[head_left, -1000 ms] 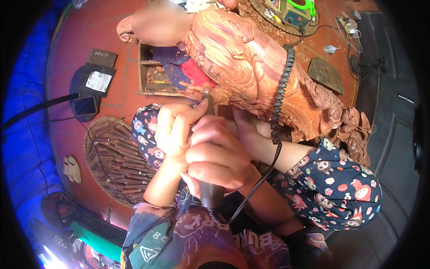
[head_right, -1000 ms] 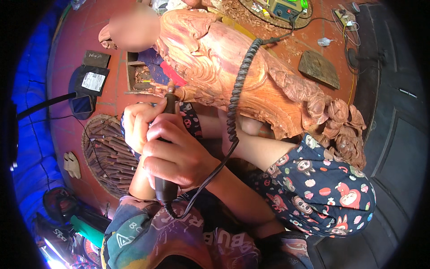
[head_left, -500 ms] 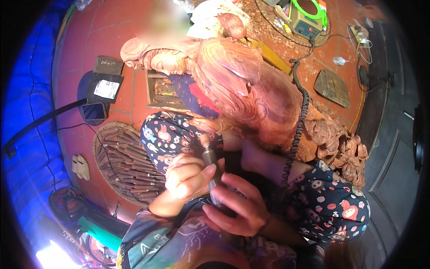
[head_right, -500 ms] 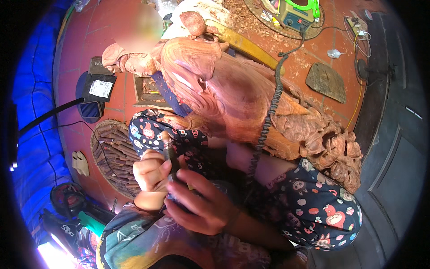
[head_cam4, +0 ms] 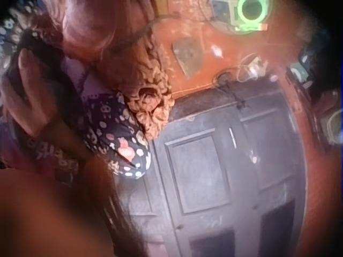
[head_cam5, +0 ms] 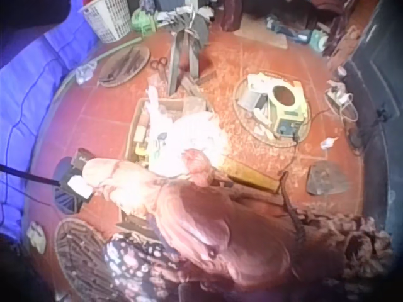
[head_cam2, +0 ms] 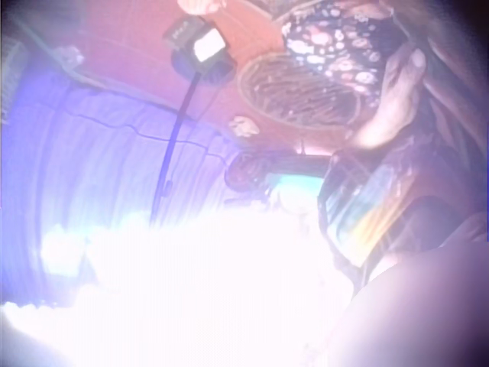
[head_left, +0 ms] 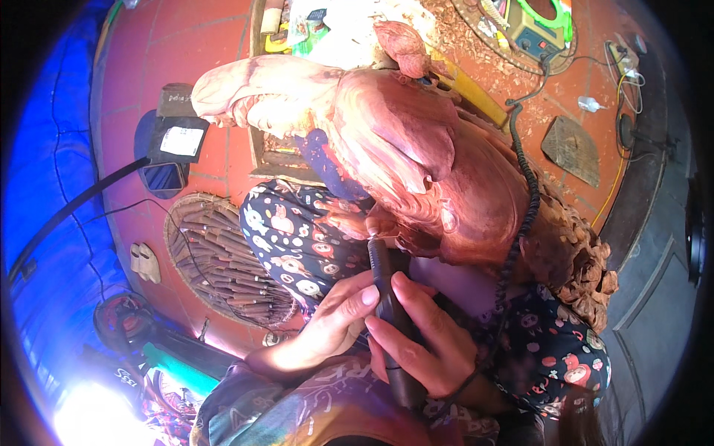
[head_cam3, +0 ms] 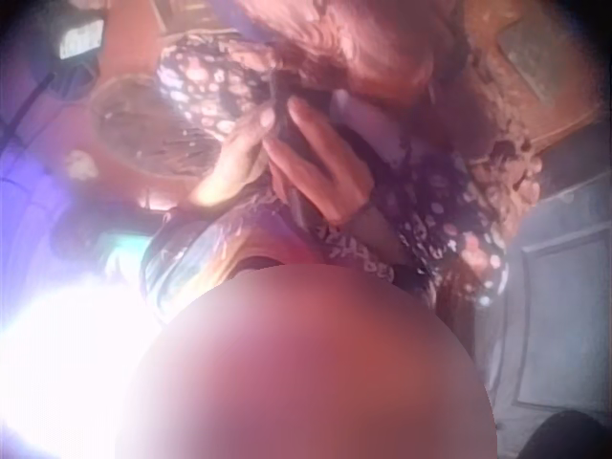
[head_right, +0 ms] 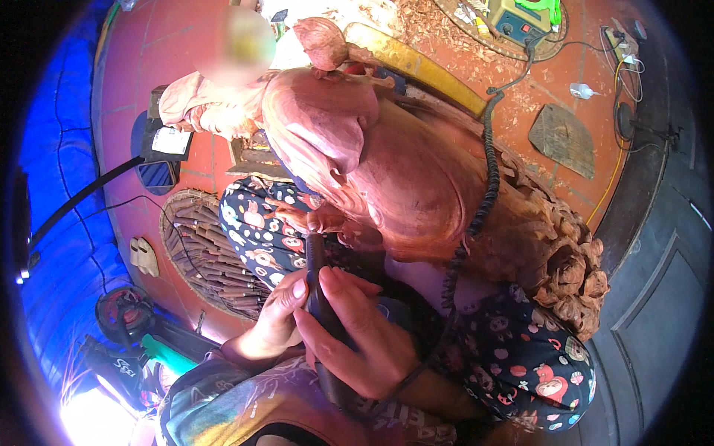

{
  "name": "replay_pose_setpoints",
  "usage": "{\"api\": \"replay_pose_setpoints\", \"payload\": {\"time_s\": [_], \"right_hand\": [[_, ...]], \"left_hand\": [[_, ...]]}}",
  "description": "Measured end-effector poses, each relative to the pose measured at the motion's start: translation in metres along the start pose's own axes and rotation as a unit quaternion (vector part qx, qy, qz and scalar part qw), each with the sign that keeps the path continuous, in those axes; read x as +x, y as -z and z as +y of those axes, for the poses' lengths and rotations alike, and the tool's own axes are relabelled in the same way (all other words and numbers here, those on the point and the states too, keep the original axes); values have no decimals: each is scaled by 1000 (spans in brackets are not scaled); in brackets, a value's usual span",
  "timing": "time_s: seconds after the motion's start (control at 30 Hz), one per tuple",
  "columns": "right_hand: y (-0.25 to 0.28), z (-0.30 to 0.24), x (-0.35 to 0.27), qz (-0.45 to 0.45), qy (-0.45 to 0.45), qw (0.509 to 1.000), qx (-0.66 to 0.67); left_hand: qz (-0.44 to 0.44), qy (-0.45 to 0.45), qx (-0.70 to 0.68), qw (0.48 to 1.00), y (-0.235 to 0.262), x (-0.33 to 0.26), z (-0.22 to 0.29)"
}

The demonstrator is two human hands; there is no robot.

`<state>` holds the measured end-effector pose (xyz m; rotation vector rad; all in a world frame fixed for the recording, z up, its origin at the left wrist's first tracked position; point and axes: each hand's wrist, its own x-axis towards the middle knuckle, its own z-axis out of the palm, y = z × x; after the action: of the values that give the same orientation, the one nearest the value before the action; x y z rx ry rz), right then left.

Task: The person carves a wooden statue using a chisel and mallet, then switches to a rotary carving tool to refine details. The person sits cross-legged on the floor, holding the statue between their legs while working.

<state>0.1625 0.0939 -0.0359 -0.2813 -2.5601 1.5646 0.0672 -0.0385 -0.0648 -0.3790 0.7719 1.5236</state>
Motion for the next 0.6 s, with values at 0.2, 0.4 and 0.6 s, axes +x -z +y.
{"api": "replay_pose_setpoints", "payload": {"time_s": [0.2, 0.4, 0.6], "right_hand": [[1, 2, 8, 3, -27, 1000, -11], [6, 2, 10, 1, -64, 998, 8], [2, 0, 20, 29, -101, 991, 86]], "left_hand": [[10, 24, -85, 996, 7, 1, 1], [-4, 30, -77, 997, 0, 9, 6], [11, 32, -93, 995, 1, 8, 11]]}}
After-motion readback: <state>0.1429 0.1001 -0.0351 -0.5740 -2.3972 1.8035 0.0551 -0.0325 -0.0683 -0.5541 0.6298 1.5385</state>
